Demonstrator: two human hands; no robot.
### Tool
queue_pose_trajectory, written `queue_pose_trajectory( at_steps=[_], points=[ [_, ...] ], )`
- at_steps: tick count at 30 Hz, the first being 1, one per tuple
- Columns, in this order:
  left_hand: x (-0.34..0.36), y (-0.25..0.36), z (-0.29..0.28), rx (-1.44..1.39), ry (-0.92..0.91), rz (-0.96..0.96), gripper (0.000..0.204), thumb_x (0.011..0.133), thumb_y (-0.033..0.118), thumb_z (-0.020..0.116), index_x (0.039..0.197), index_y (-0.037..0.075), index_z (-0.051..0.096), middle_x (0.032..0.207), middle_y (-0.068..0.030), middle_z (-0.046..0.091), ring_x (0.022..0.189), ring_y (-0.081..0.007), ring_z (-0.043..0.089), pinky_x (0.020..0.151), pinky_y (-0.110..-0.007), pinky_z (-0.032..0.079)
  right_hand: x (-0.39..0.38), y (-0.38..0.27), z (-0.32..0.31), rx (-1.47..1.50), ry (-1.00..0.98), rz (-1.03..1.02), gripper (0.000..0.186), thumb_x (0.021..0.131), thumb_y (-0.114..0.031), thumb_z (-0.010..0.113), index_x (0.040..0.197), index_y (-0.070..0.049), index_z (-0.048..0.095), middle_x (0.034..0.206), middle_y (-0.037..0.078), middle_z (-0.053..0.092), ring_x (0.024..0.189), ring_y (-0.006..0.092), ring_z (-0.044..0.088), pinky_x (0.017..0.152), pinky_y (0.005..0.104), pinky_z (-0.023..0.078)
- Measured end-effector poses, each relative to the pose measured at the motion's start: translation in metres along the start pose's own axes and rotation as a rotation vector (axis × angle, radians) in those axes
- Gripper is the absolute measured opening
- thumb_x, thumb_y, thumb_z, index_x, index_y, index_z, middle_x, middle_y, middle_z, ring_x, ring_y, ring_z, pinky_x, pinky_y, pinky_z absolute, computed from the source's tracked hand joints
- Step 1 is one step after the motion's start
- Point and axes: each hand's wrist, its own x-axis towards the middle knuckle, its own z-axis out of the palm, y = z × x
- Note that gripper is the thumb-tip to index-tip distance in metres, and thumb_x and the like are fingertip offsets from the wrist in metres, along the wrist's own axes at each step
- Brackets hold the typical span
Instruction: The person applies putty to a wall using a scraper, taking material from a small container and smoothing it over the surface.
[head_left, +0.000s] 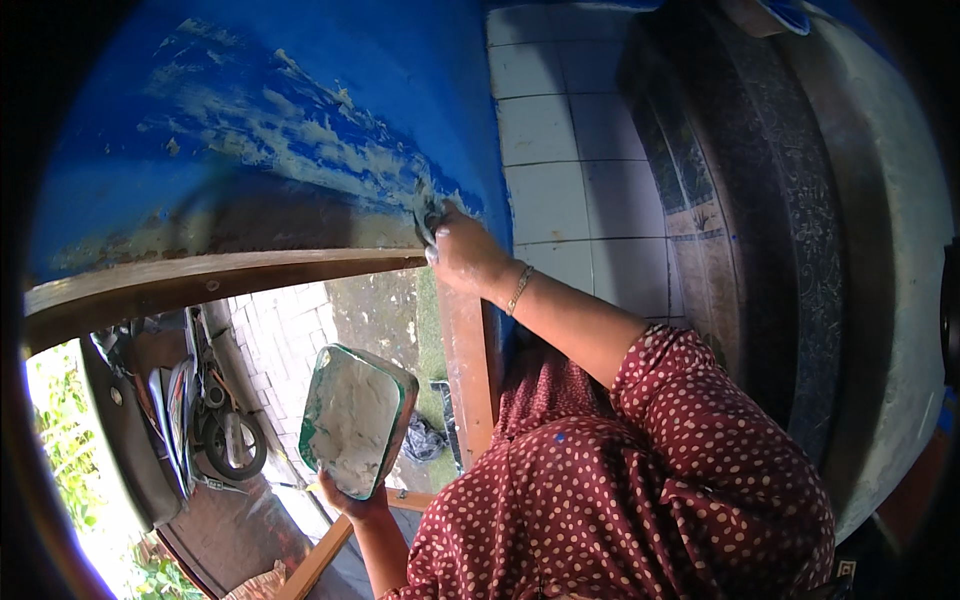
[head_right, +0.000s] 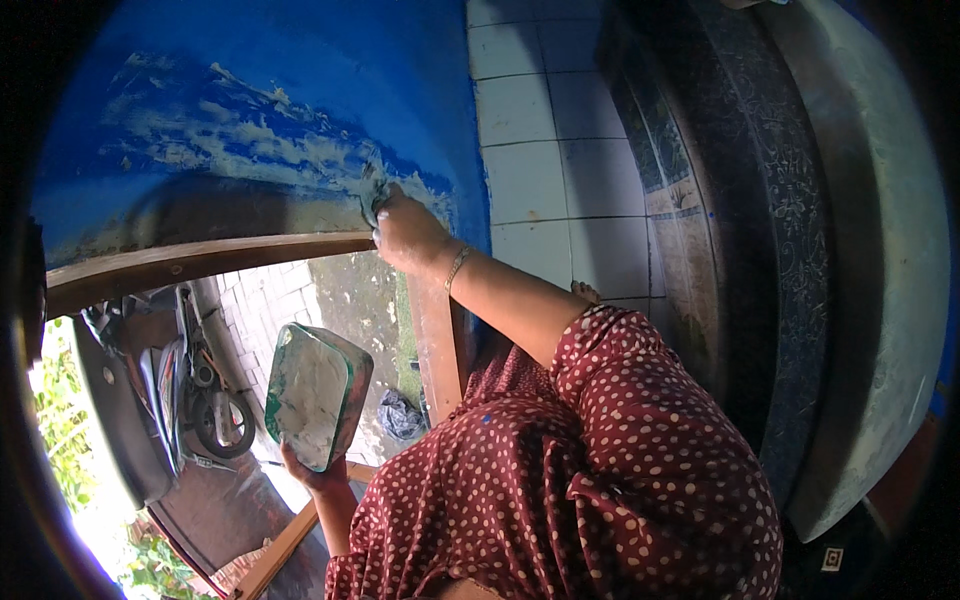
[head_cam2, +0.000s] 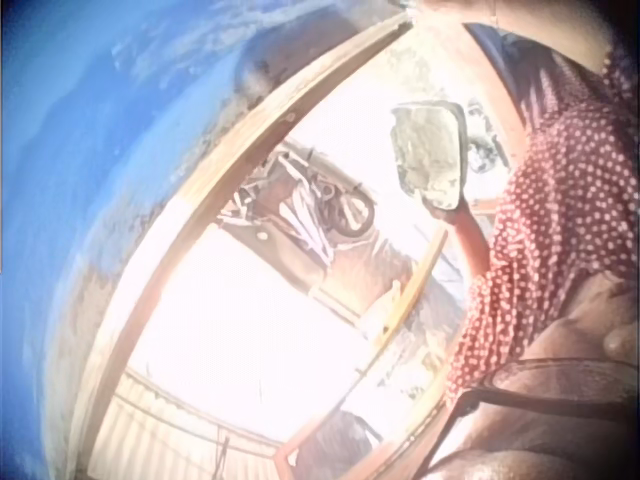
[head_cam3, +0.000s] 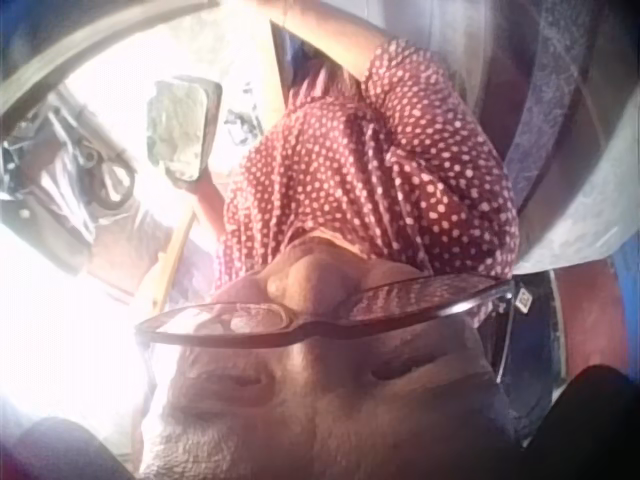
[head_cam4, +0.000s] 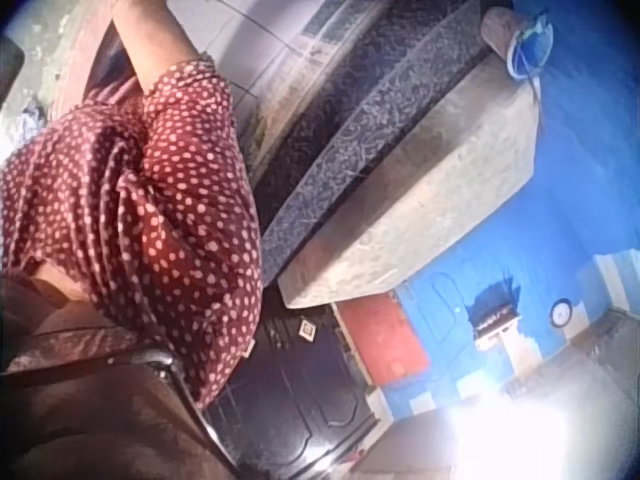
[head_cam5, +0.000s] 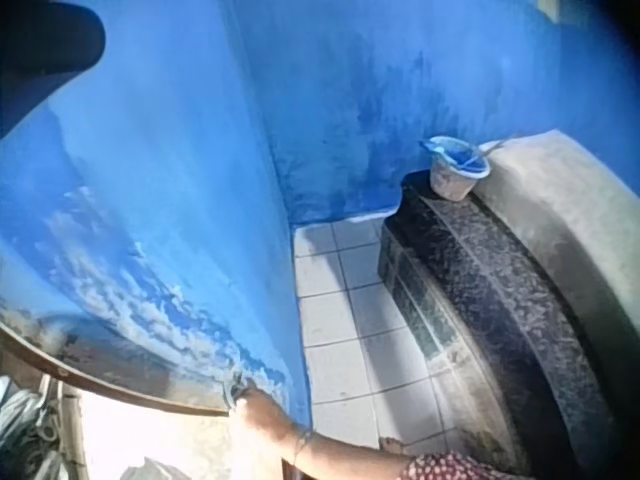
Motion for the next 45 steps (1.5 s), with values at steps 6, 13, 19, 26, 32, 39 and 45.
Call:
queue_pose_trajectory(
  at_steps=[6,13,19,26,32,39,45],
  points=[
    [0.020,0.011,0.014,0.024,-0.065,-0.006,0.067,0.084,0.046,0.046,0.137,0.006,0.036,0.136,-0.0159,0.042,0.123,-0.0360,0.043,0.101,-0.052,0.036,-0.022,-0.019,-0.019,0.019,-0.202,-0.015,0.034,0.077,-0.007,0.060,0.108,0.003,0.051,0.097,0.025,0.057,0.079,0.0370,0.061,0.072,0.0413,0.051],
    [0.021,0.035,0.041,0.035,-0.087,0.023,0.067,0.083,0.045,0.047,0.137,0.007,0.036,0.137,-0.0165,0.040,0.124,-0.0362,0.042,0.100,-0.053,0.036,-0.048,-0.005,-0.061,0.145,-0.057,0.256,0.035,0.082,-0.009,0.059,0.111,0.009,0.052,0.082,0.022,0.063,0.064,0.0287,0.063,0.061,0.0366,0.053],
    [0.024,0.023,0.036,-0.019,-0.085,0.006,0.068,0.083,0.045,0.046,0.137,0.006,0.036,0.137,-0.0168,0.041,0.123,-0.0371,0.043,0.101,-0.055,0.036,-0.015,0.042,-0.003,-0.009,0.155,0.107,0.031,0.081,-0.016,0.058,0.105,0.004,0.058,0.092,0.024,0.061,0.078,0.0352,0.062,0.072,0.0385,0.051],
    [0.020,0.022,0.000,-0.021,-0.064,0.029,0.067,0.084,0.045,0.046,0.138,0.007,0.035,0.137,-0.0166,0.041,0.123,-0.0378,0.042,0.100,-0.056,0.036,-0.060,0.027,-0.032,0.287,0.005,0.068,0.022,0.077,0.000,0.059,0.099,-0.001,0.059,0.089,0.013,0.062,0.072,0.0217,0.061,0.069,0.0325,0.051],
    [0.018,0.011,0.029,-0.034,-0.025,-0.008,0.066,0.081,0.042,0.050,0.135,0.006,0.039,0.133,-0.0154,0.045,0.119,-0.0359,0.047,0.097,-0.053,0.041,-0.012,0.056,-0.049,0.156,0.399,0.212,0.026,0.077,-0.001,0.058,0.102,0.000,0.060,0.089,0.015,0.064,0.077,0.0239,0.062,0.068,0.0329,0.051],
    [0.019,0.013,0.036,0.008,-0.106,0.003,0.068,0.081,0.043,0.051,0.137,0.007,0.037,0.136,-0.0155,0.042,0.122,-0.0370,0.044,0.098,-0.058,0.038,-0.052,0.024,-0.037,0.361,0.095,0.122,0.034,0.080,0.000,0.056,0.112,-0.011,0.062,0.088,0.009,0.064,0.067,0.0182,0.054,0.064,0.0336,0.048],
    [0.024,0.013,0.032,-0.016,-0.105,-0.011,0.068,0.081,0.043,0.052,0.137,0.007,0.037,0.136,-0.0156,0.042,0.122,-0.0372,0.044,0.097,-0.059,0.039,-0.006,-0.001,-0.069,0.294,0.420,0.175,0.031,0.083,-0.002,0.054,0.113,-0.004,0.060,0.078,0.013,0.064,0.058,0.0204,0.059,0.061,0.0322,0.051]
  ],
)
